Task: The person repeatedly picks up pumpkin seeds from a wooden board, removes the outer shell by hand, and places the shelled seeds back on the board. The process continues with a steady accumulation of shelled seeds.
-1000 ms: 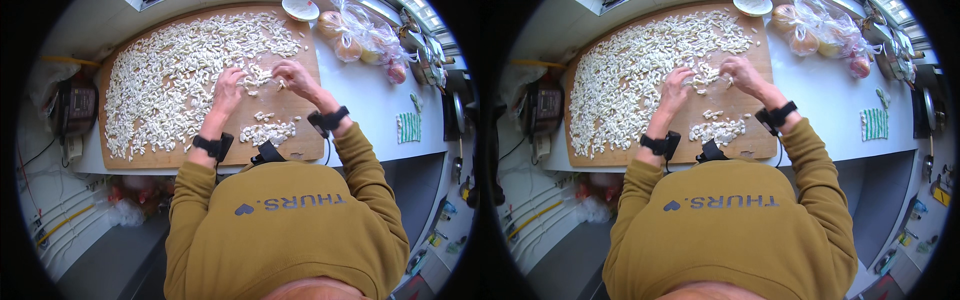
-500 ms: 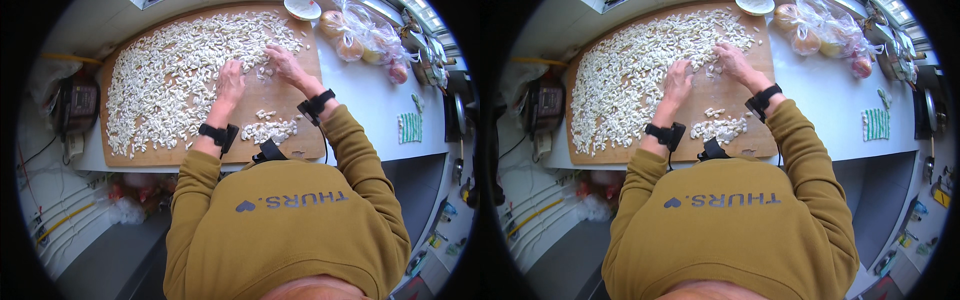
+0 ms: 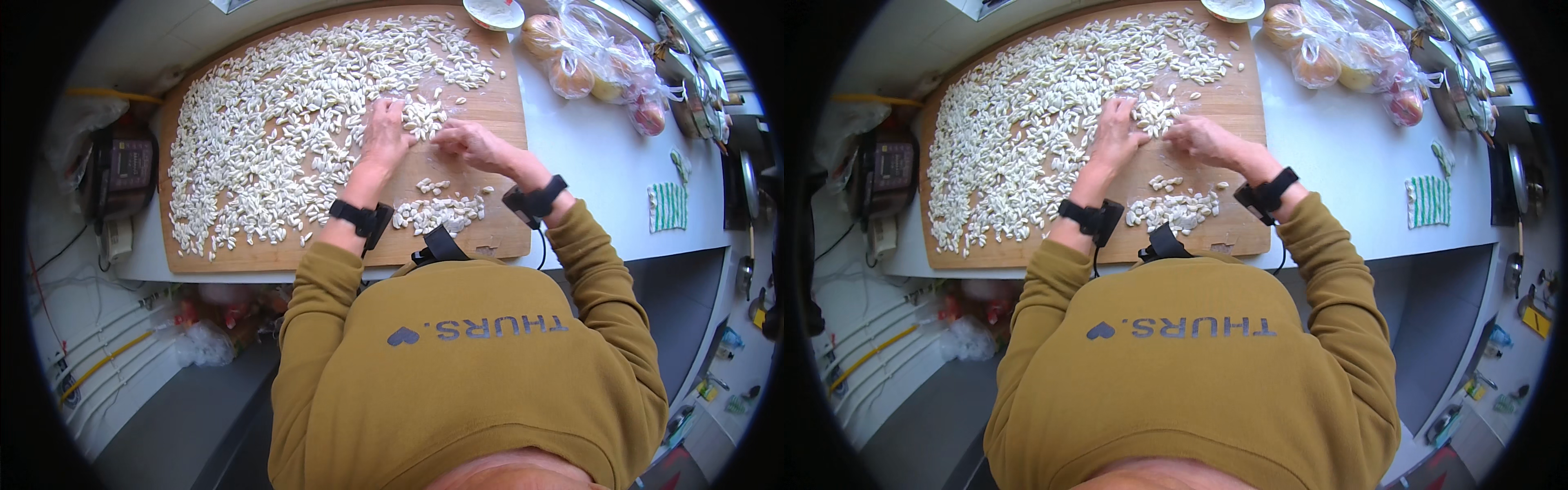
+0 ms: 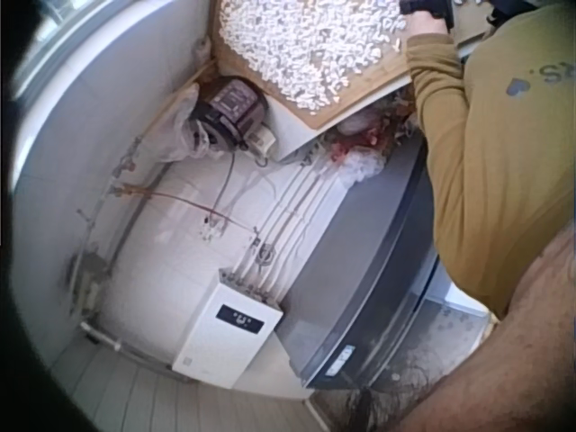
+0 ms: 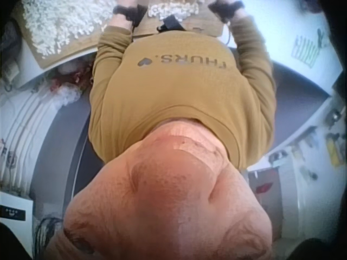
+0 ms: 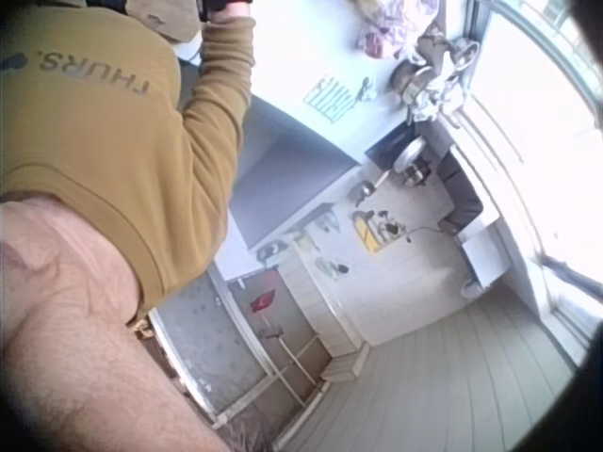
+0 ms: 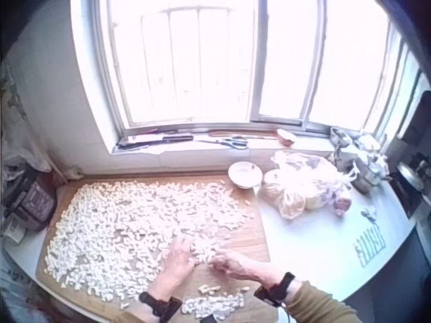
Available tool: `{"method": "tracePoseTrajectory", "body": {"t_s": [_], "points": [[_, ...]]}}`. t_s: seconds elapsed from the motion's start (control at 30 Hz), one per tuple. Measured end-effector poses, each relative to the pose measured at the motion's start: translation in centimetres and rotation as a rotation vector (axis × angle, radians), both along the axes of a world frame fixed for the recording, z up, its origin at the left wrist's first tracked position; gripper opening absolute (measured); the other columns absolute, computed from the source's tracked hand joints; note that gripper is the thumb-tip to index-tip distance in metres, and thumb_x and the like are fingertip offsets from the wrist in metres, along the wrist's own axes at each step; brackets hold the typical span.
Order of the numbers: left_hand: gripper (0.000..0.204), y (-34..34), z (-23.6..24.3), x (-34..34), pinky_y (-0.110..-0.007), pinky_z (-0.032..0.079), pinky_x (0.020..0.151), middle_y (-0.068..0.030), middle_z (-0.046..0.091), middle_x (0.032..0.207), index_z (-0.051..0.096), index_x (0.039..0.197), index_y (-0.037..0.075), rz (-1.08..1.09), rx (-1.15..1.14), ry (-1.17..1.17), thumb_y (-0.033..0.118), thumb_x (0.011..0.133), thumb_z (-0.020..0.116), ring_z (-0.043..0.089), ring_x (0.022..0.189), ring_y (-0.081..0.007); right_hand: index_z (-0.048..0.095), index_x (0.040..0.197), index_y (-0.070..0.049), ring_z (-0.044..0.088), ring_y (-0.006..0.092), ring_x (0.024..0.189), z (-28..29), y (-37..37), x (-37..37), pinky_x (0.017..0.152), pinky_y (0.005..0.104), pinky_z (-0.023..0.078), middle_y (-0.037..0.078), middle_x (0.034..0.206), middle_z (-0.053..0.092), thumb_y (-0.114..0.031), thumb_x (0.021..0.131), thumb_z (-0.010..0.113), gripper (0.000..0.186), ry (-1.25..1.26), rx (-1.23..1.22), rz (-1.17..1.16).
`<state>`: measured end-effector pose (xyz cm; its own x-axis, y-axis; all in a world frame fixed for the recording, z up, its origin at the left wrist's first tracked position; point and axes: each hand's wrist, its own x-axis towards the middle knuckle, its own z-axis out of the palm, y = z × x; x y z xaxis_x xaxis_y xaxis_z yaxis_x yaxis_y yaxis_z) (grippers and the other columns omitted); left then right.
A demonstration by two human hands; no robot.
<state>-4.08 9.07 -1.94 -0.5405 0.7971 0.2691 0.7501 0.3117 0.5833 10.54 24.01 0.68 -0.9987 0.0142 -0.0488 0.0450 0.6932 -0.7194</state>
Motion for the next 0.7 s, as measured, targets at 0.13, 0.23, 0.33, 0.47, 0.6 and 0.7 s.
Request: {"method": "tracePoseTrajectory", "body": {"t_s": [0.13, 0.23, 0.33, 0.47, 0.6, 0.7], "points": [[0.049, 4.0, -0.7, 1.2, -0.035, 0.049, 0.072, -0.0133, 0.054, 0.094, 0.059, 0.109, 0.002, -0.03, 0.075, -0.063, 0.004, 0.063, 0.078, 0.056, 0.077, -0.0256, 0.066, 0.102, -0.004, 0.06, 0.0211, 0.075, -1.0, -0.2, -0.2, 0.069, 0.0305, 0.049, 0.01, 0.086, 0.062, 0.012, 0.079, 0.046, 0.034, 0.192, -0.197, -0.241], [0.032, 5.4, -0.7, 2.6, -0.034, 0.05, 0.068, -0.0138, 0.058, 0.096, 0.062, 0.102, 0.002, -0.217, 0.315, -0.18, 0.001, 0.072, 0.07, 0.059, 0.075, -0.024, 0.064, 0.096, -0.002, 0.059, 0.0164, 0.072, -1.1, 1.0, 2.3, 0.066, 0.0285, 0.049, 0.008, 0.083, 0.061, 0.012, 0.079, 0.043, 0.03, 0.152, -0.144, -0.315], [0.025, 5.1, -0.3, 2.2, -0.033, 0.051, 0.07, -0.0136, 0.06, 0.095, 0.063, 0.098, 0.002, -0.129, 0.319, -0.096, -0.003, 0.074, 0.064, 0.061, 0.077, -0.0236, 0.063, 0.096, 0.0, 0.06, 0.017, 0.075, -0.8, 1.8, 5.5, 0.07, 0.0286, 0.049, 0.009, 0.088, 0.061, 0.012, 0.08, 0.044, 0.027, 0.114, -0.138, -0.379], [0.041, 4.1, -0.4, 0.2, -0.035, 0.05, 0.076, -0.0138, 0.059, 0.098, 0.061, 0.105, 0.004, -0.062, 0.125, 0.075, 0.004, 0.066, 0.072, 0.06, 0.088, -0.0278, 0.063, 0.104, -0.004, 0.061, 0.0224, 0.088, -0.6, 1.3, 6.7, 0.078, 0.031, 0.049, 0.01, 0.099, 0.06, 0.012, 0.079, 0.047, 0.033, 0.125, -0.091, -0.374], [0.045, 7.1, -1.6, 1.8, -0.038, 0.047, 0.083, -0.0164, 0.056, 0.105, 0.063, 0.103, 0.003, -0.144, 0.096, 0.094, 0.01, 0.061, 0.078, 0.057, 0.095, -0.032, 0.062, 0.11, -0.009, 0.056, 0.0298, 0.104, -1.0, 1.0, 4.8, 0.089, 0.0349, 0.046, 0.011, 0.111, 0.058, 0.011, 0.076, 0.049, 0.042, 0.246, 0.096, -0.223], [0.03, 10.2, -1.7, 3.5, -0.038, 0.048, 0.081, -0.0176, 0.058, 0.099, 0.066, 0.094, 0.001, -0.173, 0.136, -0.053, 0.007, 0.065, 0.073, 0.058, 0.093, -0.0334, 0.062, 0.111, -0.006, 0.053, 0.0318, 0.109, -1.2, 2.5, 4.0, 0.092, 0.0358, 0.043, 0.013, 0.114, 0.057, 0.011, 0.075, 0.05, 0.041, 0.292, 0.232, -0.373]]}}
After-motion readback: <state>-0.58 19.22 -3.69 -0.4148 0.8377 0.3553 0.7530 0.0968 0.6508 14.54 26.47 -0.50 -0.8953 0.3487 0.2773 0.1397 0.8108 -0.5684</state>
